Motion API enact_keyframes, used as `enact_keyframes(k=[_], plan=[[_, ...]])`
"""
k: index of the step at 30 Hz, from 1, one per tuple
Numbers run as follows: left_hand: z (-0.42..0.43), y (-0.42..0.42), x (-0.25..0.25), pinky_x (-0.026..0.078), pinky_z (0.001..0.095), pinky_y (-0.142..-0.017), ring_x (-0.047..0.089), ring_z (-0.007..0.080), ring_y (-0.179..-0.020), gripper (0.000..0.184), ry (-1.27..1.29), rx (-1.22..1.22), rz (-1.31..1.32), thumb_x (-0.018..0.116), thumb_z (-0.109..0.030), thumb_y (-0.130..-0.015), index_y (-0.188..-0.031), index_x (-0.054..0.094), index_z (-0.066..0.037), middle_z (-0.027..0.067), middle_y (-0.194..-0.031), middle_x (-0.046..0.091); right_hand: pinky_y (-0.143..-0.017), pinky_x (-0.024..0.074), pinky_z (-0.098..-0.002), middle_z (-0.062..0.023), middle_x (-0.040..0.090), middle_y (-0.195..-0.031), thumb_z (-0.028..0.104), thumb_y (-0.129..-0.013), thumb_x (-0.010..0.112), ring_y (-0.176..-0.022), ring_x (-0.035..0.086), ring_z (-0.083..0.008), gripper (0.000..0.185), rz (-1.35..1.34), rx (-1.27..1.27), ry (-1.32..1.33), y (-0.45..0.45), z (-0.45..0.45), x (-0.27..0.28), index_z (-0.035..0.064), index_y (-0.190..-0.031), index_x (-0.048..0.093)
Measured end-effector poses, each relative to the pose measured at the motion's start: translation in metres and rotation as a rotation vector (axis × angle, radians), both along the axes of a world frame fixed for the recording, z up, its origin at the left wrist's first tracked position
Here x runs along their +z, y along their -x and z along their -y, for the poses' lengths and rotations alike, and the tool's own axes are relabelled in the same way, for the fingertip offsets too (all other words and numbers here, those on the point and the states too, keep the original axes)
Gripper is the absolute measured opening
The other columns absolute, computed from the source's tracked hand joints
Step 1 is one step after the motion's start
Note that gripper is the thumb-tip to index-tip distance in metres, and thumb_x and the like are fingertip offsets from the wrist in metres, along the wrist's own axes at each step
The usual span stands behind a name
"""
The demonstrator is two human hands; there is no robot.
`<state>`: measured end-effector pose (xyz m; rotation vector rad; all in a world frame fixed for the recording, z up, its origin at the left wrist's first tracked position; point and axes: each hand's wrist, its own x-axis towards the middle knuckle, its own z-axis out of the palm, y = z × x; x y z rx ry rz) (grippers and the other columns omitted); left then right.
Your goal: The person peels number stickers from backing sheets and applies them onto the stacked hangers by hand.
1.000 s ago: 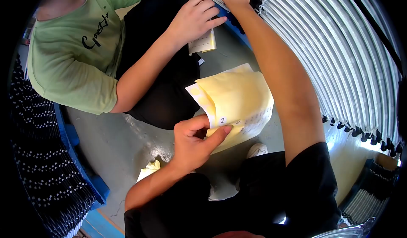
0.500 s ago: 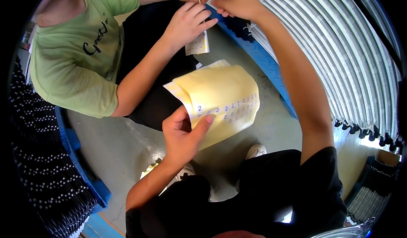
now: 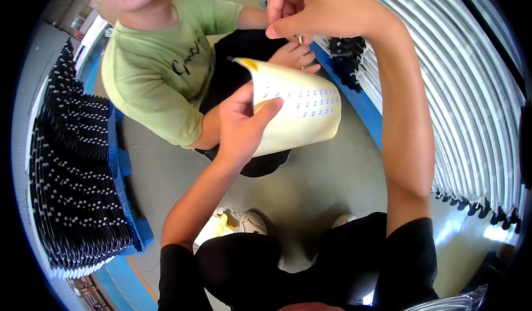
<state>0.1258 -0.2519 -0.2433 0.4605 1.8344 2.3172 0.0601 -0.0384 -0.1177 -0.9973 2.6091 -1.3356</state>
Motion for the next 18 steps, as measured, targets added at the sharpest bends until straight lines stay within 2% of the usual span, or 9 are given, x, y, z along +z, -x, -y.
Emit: enact_keyframes(k=[1,3,4,8,10,15,17,18], plan=[[-0.005,0.002,0.007,0.052,0.0249,-0.076,0.064,0.0101,-0.085,0.021,0.03,-0.005,-0.041,0.068,0.0,-0.087,-0.106,0.063,0.004,0.0068,-0.097,0.069,-0.054,0.0474,-0.0344,-0.0095,0.066,-0.066,0.014,-0.08,0.071,-0.057,0.062,-0.0174,0.015,-0.012,0.008,0.002,-0.001,0.003,0.005,0.0,-0.085,0.071],[-0.018,0.006,0.017,0.052,0.0245,-0.075,0.063,0.0092,-0.084,0.02,0.042,-0.009,-0.084,0.068,0.0,-0.086,-0.105,0.063,0.004,0.0063,-0.096,0.068,-0.055,0.0499,-0.0308,-0.0113,0.068,-0.07,0.015,-0.075,0.072,-0.06,0.063,-0.0165,0.015,0.021,-0.17,0.032,-0.01,0.006,0.008,0.001,-0.076,0.068],[-0.024,0.012,0.021,0.052,0.0242,-0.074,0.063,0.0085,-0.083,0.019,0.045,-0.01,-0.066,0.068,-0.001,-0.086,-0.104,0.063,0.004,0.0059,-0.095,0.068,-0.056,0.044,-0.0251,0.0002,0.061,-0.064,0.011,-0.078,0.072,-0.06,0.055,-0.0069,0.012,-0.149,-0.152,0.052,-0.017,0.0,0.007,0.0008,-0.077,0.066],[-0.045,0.034,0.036,0.052,0.0238,-0.069,0.063,0.008,-0.078,0.019,0.043,0.014,-0.096,0.068,-0.002,-0.086,-0.103,0.062,0.005,0.0061,-0.091,0.068,-0.06,0.0448,-0.0248,-0.0004,0.062,-0.067,0.01,-0.077,0.076,-0.064,0.054,-0.0078,0.013,-0.189,-0.182,-0.009,-0.028,-0.018,-0.009,0.0017,-0.081,0.066],[-0.053,0.044,0.04,0.052,0.0242,-0.065,0.063,0.0084,-0.075,0.019,0.035,0.043,-0.143,0.069,-0.002,-0.085,-0.101,0.062,0.005,0.0067,-0.088,0.068,-0.061,0.0451,-0.0249,-0.0022,0.063,-0.074,0.01,-0.075,0.078,-0.066,0.057,-0.0098,0.016,-0.26,-0.32,0.045,-0.033,-0.02,-0.019,0.0021,-0.083,0.067],[-0.061,0.04,0.024,0.05,0.0229,-0.063,0.061,0.0068,-0.073,0.017,-0.042,0.105,-0.176,0.07,-0.002,-0.085,-0.098,0.063,0.004,0.0045,-0.086,0.067,-0.059,0.048,-0.0259,-0.0037,0.063,-0.085,0.009,-0.073,0.08,-0.071,0.061,-0.013,0.02,-0.428,-0.357,0.042,-0.03,-0.018,-0.041,0.0022,-0.089,0.068],[-0.057,0.033,0.019,0.048,0.0221,-0.061,0.059,0.0058,-0.071,0.016,-0.013,0.12,-0.219,0.07,-0.002,-0.085,-0.098,0.063,0.003,0.0028,-0.083,0.066,-0.066,0.0513,-0.0344,-0.0076,0.065,-0.081,0.015,-0.072,0.078,-0.072,0.066,-0.0225,0.02,-0.421,-0.308,0.098,-0.035,-0.008,-0.046,0.003,-0.086,0.068],[-0.056,0.031,0.016,0.047,0.0212,-0.059,0.057,0.0041,-0.07,0.013,-0.024,0.138,-0.213,0.07,-0.002,-0.085,-0.094,0.062,0.002,0.001,-0.08,0.064,-0.066,0.0517,-0.0355,-0.0072,0.066,-0.08,0.015,-0.073,0.077,-0.073,0.066,-0.0236,0.018,-0.397,-0.267,0.105,-0.034,-0.006,-0.05,0.0036,-0.084,0.069]])
